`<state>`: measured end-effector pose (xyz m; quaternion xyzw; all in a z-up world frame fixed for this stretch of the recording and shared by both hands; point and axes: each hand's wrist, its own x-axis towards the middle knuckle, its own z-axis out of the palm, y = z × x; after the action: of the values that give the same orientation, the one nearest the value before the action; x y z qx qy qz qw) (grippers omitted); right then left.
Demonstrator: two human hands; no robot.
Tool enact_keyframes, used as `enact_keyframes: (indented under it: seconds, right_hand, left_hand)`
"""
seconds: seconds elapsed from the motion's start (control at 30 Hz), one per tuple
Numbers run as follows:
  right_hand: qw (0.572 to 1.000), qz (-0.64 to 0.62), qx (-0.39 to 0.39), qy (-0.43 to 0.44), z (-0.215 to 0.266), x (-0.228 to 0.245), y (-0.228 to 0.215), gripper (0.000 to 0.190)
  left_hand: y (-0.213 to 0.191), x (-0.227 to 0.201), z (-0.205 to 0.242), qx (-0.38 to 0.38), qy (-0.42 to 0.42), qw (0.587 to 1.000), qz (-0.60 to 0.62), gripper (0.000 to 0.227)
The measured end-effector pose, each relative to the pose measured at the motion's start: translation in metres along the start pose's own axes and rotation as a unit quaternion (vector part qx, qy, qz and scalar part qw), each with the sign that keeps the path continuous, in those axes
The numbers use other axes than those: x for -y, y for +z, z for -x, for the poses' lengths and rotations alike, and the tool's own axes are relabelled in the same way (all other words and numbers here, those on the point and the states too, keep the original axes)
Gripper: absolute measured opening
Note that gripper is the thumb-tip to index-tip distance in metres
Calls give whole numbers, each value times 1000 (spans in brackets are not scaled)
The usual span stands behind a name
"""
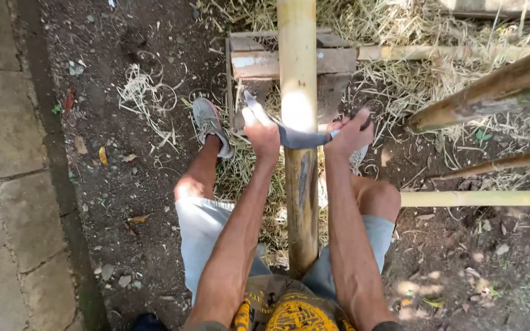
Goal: Whittling and scraping a bamboo pole using a curved blade tool.
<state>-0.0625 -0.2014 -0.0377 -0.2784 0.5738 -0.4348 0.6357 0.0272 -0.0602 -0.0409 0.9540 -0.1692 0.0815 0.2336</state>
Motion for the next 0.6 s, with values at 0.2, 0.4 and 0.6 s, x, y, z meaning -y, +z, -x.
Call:
enact_keyframes:
  seconds: [0.2,0.4,0.6]
  right_hand:
    - [993,-32,-56,96,-23,14,40,34]
    - [999,-12,-27,44,3,-12,-16,22]
    - [989,64,-63,116,-39,-38,-3,28]
  left_hand:
    - [35,-7,-32,40,-261,908,326,21]
    - [-31,-19,-4,83,-237,901,354,23]
    - [90,57,50,28,-129,923,360,35]
